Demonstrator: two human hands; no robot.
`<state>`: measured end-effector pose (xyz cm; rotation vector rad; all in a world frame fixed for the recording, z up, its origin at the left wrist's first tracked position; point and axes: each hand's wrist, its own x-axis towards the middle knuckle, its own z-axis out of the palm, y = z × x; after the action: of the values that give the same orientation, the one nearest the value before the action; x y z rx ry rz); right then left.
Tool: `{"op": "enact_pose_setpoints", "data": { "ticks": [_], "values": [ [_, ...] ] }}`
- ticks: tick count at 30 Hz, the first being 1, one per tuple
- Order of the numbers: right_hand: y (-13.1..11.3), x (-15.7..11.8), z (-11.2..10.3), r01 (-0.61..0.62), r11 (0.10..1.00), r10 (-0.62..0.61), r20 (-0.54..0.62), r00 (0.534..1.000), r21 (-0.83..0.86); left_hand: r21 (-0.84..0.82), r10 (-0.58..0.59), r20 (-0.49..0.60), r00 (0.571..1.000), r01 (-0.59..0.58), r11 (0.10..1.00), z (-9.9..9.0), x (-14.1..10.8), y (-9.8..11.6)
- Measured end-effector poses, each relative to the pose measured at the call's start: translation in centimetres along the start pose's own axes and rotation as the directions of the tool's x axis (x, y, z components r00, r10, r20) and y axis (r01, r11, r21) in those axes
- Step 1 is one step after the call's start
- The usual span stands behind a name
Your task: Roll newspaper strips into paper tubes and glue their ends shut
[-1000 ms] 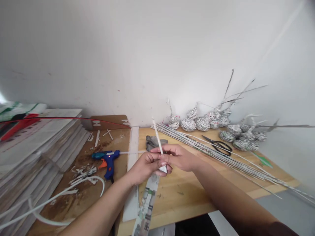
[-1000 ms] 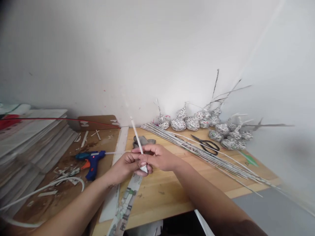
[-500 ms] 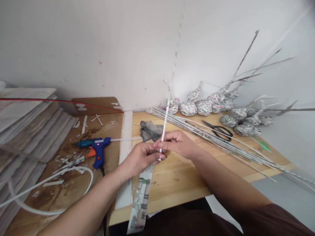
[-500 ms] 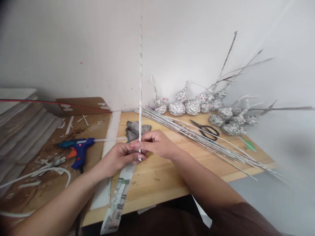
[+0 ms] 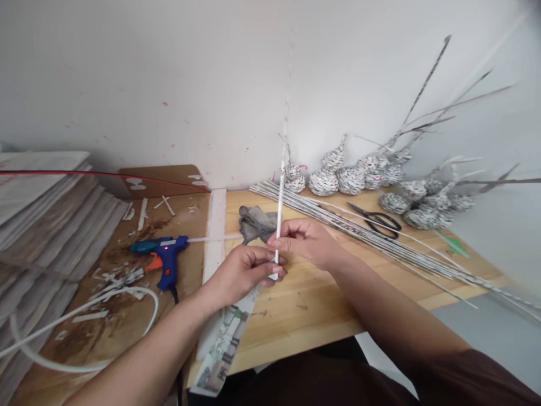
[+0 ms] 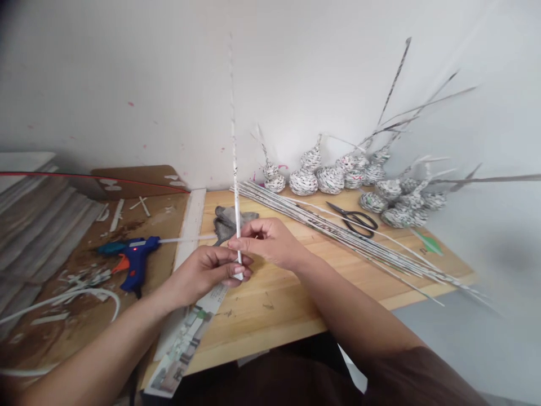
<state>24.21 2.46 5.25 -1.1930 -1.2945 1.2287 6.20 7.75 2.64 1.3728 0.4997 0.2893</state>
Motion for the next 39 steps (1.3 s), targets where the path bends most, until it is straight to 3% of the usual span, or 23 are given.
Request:
{"op": "enact_pose_setpoints", "data": {
  "ticks": [2,7,12,17,22,27,32,36,39],
  "values": [
    [0.0,0.1,0.0,0.014,1.000,-0.013,-0.027,1.000,0.027,0.007,0.003,0.004,1.000,-0.003,1.000,0.0,0.0,0.1],
    [-0.3,0.0,0.0,-0.005,0.999,0.010,0.084,0.996,-0.051,0.028,0.013,-0.007,1.000,-0.013,1.000,0.0,0.0,0.0],
    [-0.3,0.0,0.1,0.016,0.999,-0.019,-0.072,0.997,-0.045,0.028,-0.007,-0.030,1.000,0.008,1.000,0.0,-0.1,0.0],
    [-0.4,-0.1,0.0,0.030,0.999,-0.029,0.076,0.997,-0.022,0.035,-0.016,-0.018,1.000,0.016,0.999,-0.1,-0.1,0.1],
    [-0.4,0.0,0.0,0.078,0.994,-0.085,-0.090,0.992,-0.081,0.032,-0.012,-0.002,1.000,0.012,0.999,-0.1,-0.1,-0.1],
    [-0.6,-0.1,-0.1,0.075,0.988,-0.063,0.087,0.994,-0.136,0.039,-0.032,0.003,0.999,0.032,0.999,0.1,-0.1,0.1],
    [-0.6,-0.2,0.0,0.054,0.994,-0.061,-0.066,0.996,-0.096,0.066,-0.031,0.011,0.999,0.030,0.997,0.2,-0.1,0.5],
    [-1.0,-0.3,0.1,0.052,0.994,-0.044,0.081,0.996,-0.099,0.058,-0.027,0.044,0.999,0.024,0.998,0.1,-0.2,0.7],
    [-0.9,-0.3,0.1,0.033,0.996,-0.030,0.037,0.999,-0.084,0.059,-0.027,0.058,0.998,0.024,0.998,0.0,-0.3,0.7]
  ]
}}
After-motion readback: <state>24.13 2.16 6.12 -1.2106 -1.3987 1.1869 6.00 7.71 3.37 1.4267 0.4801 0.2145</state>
